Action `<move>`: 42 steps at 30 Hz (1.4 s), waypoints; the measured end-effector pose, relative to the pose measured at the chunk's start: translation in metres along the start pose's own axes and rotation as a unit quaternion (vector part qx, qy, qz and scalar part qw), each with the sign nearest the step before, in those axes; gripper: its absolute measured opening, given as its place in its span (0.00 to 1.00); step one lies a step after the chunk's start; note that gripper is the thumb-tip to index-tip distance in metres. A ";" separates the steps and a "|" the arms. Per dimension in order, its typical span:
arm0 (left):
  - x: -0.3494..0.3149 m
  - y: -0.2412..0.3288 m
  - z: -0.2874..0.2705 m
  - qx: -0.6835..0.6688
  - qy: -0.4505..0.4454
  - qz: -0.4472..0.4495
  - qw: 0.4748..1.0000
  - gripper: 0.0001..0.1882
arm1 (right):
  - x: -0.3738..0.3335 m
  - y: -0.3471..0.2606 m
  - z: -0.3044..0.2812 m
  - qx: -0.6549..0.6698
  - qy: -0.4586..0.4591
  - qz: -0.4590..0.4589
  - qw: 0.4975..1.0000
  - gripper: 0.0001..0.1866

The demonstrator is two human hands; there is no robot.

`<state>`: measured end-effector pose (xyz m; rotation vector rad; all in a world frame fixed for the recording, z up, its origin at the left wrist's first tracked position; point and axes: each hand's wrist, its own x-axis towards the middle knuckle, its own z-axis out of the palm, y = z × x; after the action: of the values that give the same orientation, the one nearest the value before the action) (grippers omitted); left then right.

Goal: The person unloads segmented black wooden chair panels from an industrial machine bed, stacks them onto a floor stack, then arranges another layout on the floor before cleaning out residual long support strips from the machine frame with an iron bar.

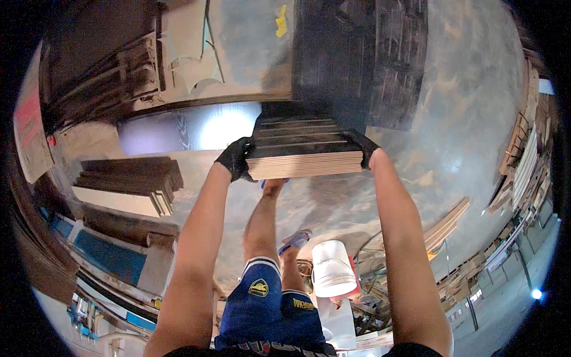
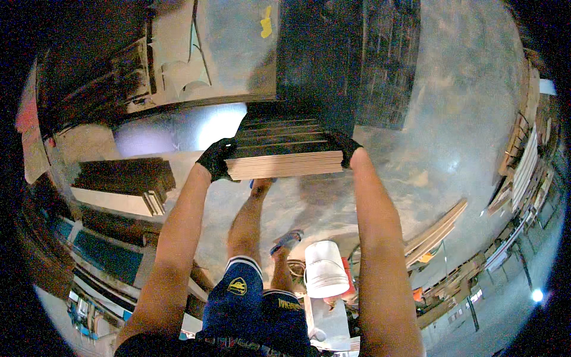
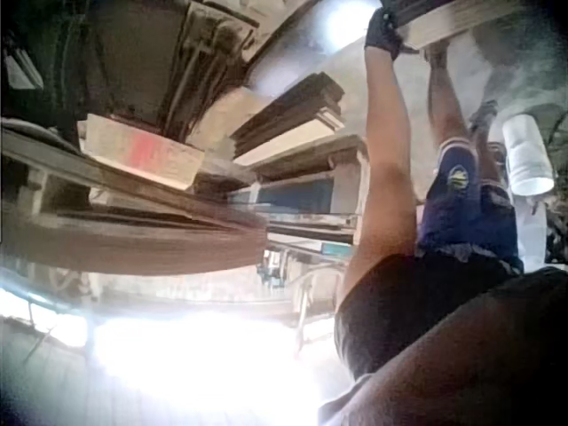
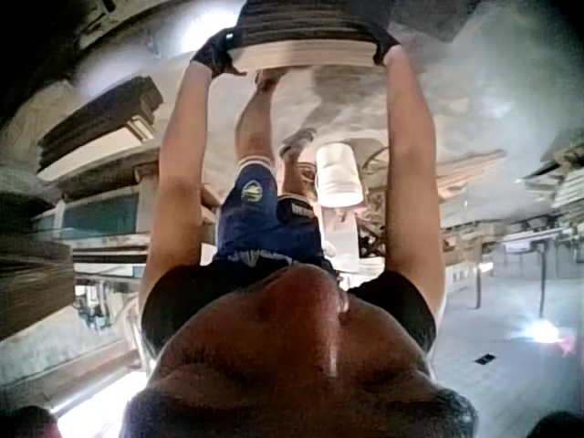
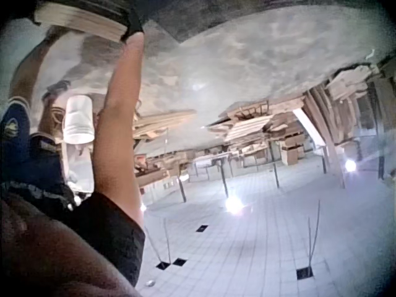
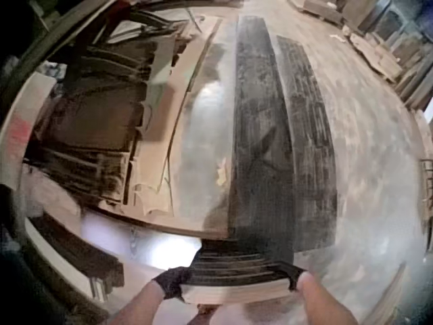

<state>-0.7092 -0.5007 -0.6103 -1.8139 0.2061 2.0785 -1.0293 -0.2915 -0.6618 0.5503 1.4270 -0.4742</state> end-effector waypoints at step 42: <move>0.111 -0.030 -0.033 -0.098 -0.074 0.102 0.987 0.17 | 0.015 -0.002 0.022 0.227 -0.071 -0.063 0.969 0.21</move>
<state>-0.6792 -0.4643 -0.7199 -1.8016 0.1588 2.4433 -1.0123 -0.3061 -0.6753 0.7766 1.2203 -0.9368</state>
